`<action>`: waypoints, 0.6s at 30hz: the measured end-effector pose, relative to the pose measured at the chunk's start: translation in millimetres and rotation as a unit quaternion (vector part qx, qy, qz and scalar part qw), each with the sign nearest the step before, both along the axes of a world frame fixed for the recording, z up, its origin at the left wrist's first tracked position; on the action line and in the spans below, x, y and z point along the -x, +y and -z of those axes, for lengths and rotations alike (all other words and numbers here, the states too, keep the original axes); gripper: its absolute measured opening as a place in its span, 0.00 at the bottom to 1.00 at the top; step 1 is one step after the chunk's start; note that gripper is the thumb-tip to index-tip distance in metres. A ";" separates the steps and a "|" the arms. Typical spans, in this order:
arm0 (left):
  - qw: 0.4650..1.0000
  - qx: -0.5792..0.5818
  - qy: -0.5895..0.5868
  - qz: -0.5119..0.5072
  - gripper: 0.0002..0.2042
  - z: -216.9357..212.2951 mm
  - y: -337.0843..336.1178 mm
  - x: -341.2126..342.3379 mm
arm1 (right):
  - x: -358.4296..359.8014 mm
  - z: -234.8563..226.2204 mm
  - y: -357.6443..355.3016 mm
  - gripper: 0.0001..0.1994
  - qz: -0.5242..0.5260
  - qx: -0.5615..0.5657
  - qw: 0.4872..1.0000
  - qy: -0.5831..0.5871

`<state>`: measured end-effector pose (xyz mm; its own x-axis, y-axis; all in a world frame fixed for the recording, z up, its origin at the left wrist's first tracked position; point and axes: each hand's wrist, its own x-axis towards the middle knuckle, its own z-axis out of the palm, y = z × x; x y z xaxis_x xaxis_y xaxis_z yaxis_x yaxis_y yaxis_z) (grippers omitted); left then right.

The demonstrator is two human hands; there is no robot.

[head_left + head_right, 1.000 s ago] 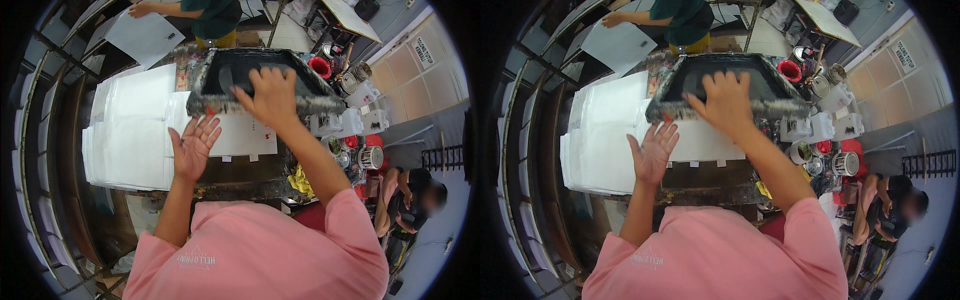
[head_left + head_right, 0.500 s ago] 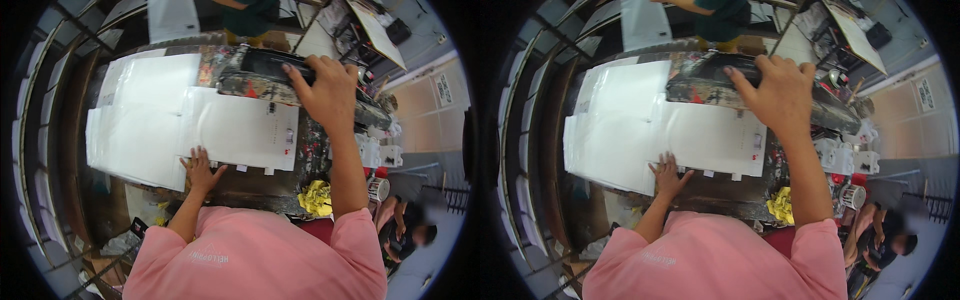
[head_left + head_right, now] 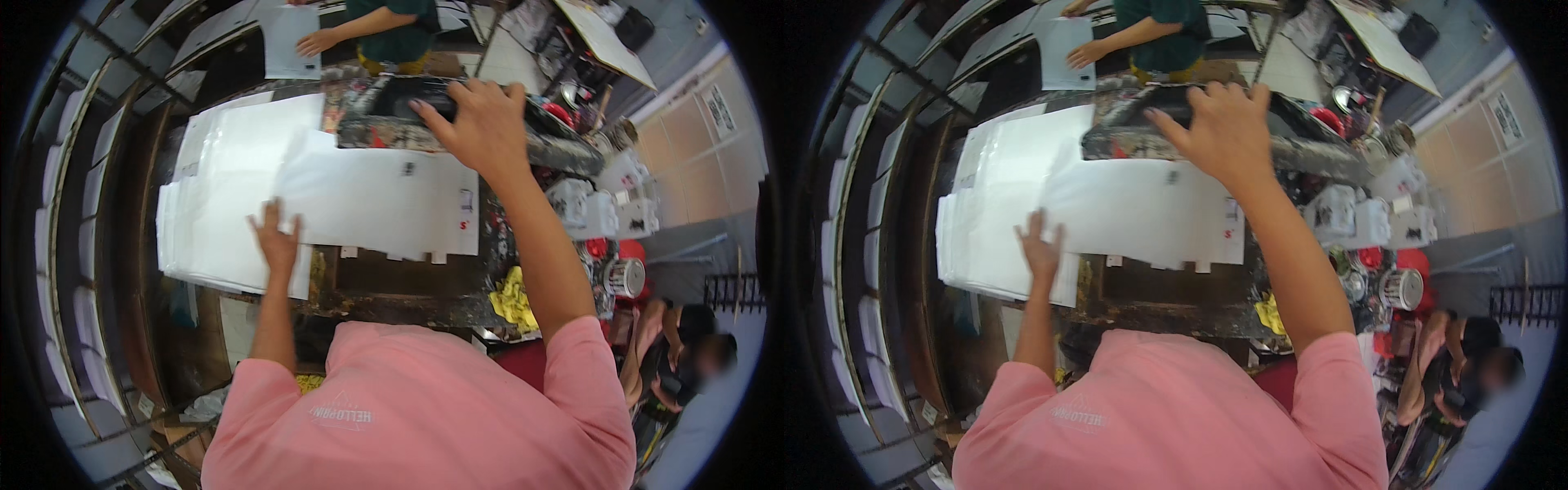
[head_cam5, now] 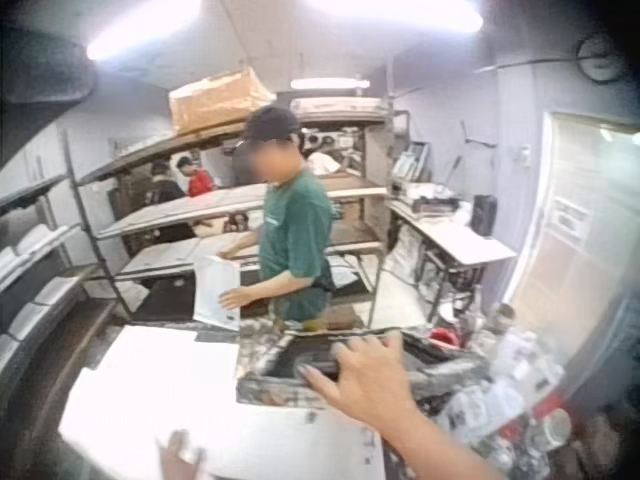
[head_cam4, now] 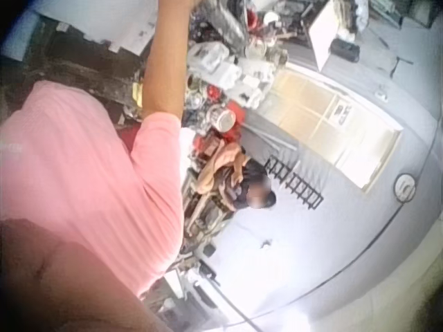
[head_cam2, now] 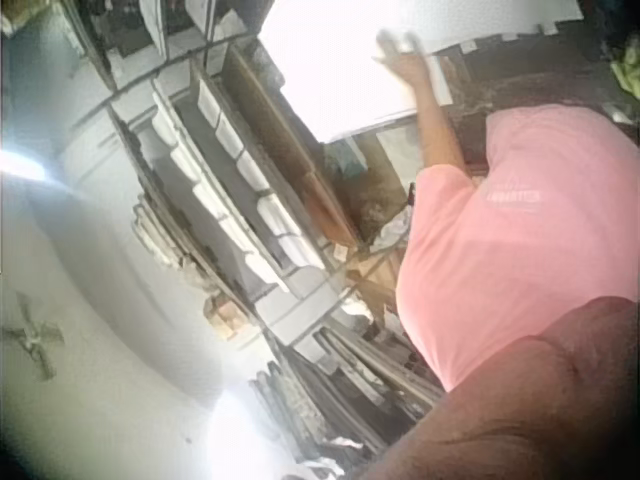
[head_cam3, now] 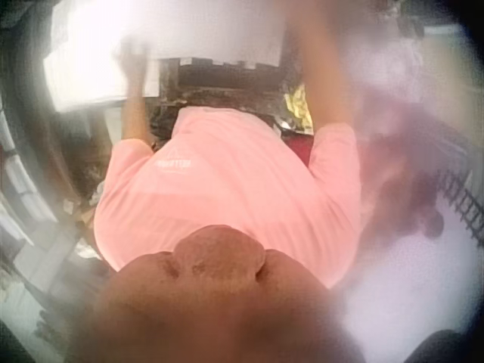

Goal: The person repeatedly places white paper sheets under a screen printing frame, uses a squeegee to pull black ink across the screen, and stacks the printed sheets. Another person assists by moving printed sheets to a drying rack.

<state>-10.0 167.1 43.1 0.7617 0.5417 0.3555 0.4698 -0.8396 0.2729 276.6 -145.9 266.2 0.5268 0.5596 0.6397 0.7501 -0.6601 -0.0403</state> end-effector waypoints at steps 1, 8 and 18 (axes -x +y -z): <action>0.999 0.001 -0.011 -0.043 0.32 0.3 22.9 9.2 | -1.9 -1.2 -0.5 0.32 -0.002 0.001 1.000 -0.004; 0.940 0.049 0.069 0.331 0.31 33.4 -150.8 -63.8 | -9.8 -5.8 -3.9 0.33 0.010 0.014 1.000 0.002; 0.944 0.082 0.180 0.264 0.33 96.2 -221.5 -81.0 | -27.9 -25.6 2.3 0.33 0.001 -0.016 0.999 0.029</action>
<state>70.9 -54.4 -53.2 0.9965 0.0770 -0.0337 0.0838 -0.9433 0.3211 304.6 -143.6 291.9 0.5653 0.5384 0.6249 0.7443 -0.6596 -0.1050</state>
